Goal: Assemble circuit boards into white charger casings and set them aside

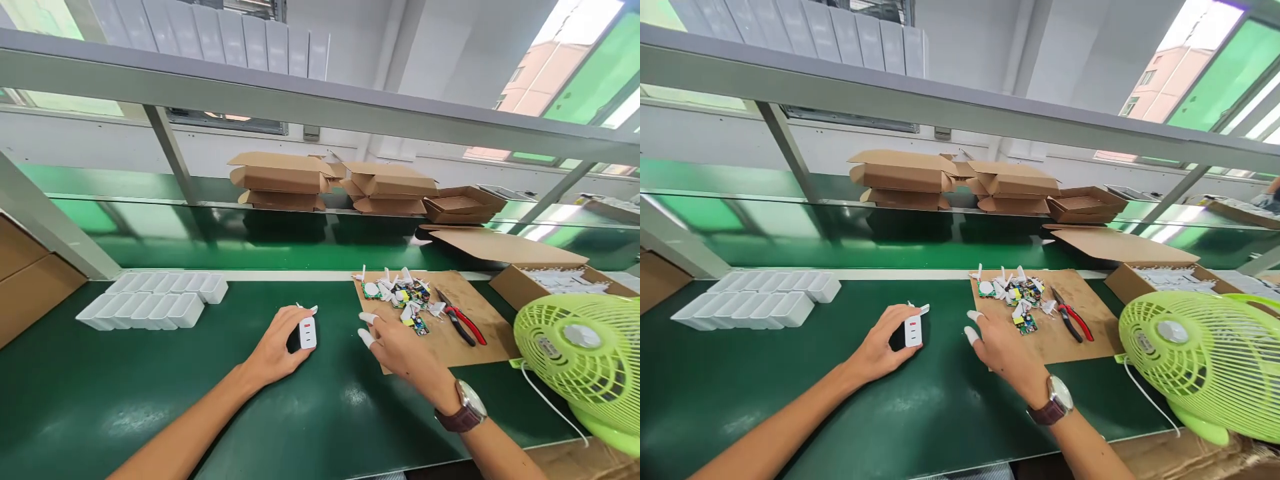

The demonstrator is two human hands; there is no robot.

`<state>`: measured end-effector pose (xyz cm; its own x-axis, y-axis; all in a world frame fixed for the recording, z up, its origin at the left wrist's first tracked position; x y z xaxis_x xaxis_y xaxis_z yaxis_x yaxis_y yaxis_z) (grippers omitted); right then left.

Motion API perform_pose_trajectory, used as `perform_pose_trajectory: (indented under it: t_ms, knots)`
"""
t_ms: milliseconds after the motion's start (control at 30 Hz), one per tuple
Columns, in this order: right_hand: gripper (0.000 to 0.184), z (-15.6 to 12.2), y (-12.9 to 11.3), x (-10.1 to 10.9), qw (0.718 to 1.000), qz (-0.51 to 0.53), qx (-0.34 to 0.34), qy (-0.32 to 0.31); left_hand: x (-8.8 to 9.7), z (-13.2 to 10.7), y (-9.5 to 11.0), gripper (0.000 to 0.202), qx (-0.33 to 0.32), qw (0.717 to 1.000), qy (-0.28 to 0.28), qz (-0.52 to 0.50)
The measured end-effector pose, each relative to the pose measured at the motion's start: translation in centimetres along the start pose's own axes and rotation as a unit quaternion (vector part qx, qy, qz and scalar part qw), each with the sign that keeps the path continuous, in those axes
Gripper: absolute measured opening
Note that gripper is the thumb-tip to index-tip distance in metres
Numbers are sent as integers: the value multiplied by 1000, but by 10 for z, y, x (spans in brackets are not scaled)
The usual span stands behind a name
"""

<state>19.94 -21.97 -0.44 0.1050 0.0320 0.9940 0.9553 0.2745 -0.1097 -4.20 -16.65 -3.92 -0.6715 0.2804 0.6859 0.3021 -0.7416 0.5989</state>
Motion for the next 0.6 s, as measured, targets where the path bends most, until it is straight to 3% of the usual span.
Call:
perform_pose_trajectory:
  t_ms: [200,333,400,467,533,600]
  knots:
    - [17,52,-49,0,991,85,91,37,3,-2,3,51,-3,1000,7,-8]
    - [17,56,-53,-4,967,183,97,145,5,-6,-10,47,86,983,86,-135]
    - [13,49,-54,-9,950,221,111,190,6,-9,-18,49,135,946,127,-267]
    - [14,43,-58,-16,941,239,146,192,5,-9,-22,50,170,889,132,-404]
    - [23,38,-65,-21,932,250,186,183,2,-8,-22,48,200,831,105,-508]
    - [31,35,-71,-23,922,269,206,187,0,-7,-19,46,219,793,66,-565]
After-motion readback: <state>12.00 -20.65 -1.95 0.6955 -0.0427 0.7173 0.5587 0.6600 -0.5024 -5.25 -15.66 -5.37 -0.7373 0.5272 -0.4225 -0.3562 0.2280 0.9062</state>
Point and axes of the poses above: each hand's wrist, its own z-axis towards the middle knuckle, its own x-axis out of the back of the hand, y = z × x, the point moved 5 cm from there along z, towards the middle knuckle, and after that the axes turned 12 degrees about -y, right-handed, at the moved point
